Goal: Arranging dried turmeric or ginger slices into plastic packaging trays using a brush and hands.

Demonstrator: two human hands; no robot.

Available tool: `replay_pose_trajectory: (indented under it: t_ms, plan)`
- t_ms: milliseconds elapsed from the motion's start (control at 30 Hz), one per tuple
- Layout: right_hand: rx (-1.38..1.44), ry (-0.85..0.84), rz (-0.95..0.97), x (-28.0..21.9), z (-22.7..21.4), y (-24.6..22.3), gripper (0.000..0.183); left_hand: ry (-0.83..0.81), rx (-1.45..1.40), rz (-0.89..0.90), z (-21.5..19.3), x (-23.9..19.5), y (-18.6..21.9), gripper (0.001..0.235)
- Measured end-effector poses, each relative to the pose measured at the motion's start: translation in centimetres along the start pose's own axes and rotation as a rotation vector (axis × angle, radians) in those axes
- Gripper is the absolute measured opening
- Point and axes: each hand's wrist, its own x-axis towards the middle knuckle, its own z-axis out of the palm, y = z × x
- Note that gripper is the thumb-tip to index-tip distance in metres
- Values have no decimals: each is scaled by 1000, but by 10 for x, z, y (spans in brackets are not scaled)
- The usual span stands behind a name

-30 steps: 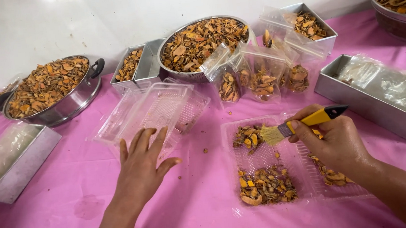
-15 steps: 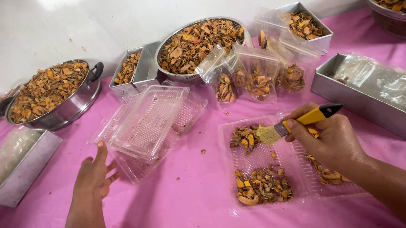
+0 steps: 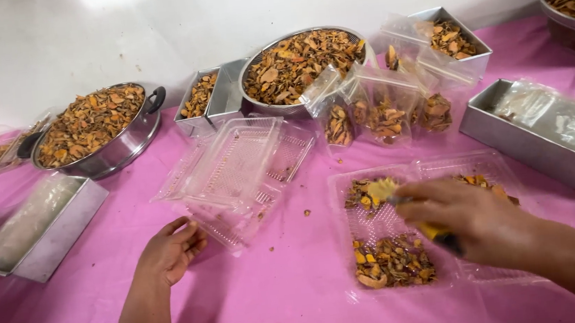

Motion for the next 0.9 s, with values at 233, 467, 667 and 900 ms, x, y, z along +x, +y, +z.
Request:
replay_pose_trajectory:
  t_ms: [233, 467, 667, 900]
  plan:
    - [-266, -715, -132, -6, 21, 18, 64, 40, 58, -3, 12, -19, 8, 67]
    - [-346, -372, -219, 107, 74, 5, 29, 26, 39, -25, 17, -23, 12, 51]
    - [-362, -266, -142, 199, 203, -14, 89, 9, 37, 65, 10, -6, -1, 75]
    - [-494, -254, -47, 232, 221, 3, 10, -14, 68, 51, 2, -4, -2, 68]
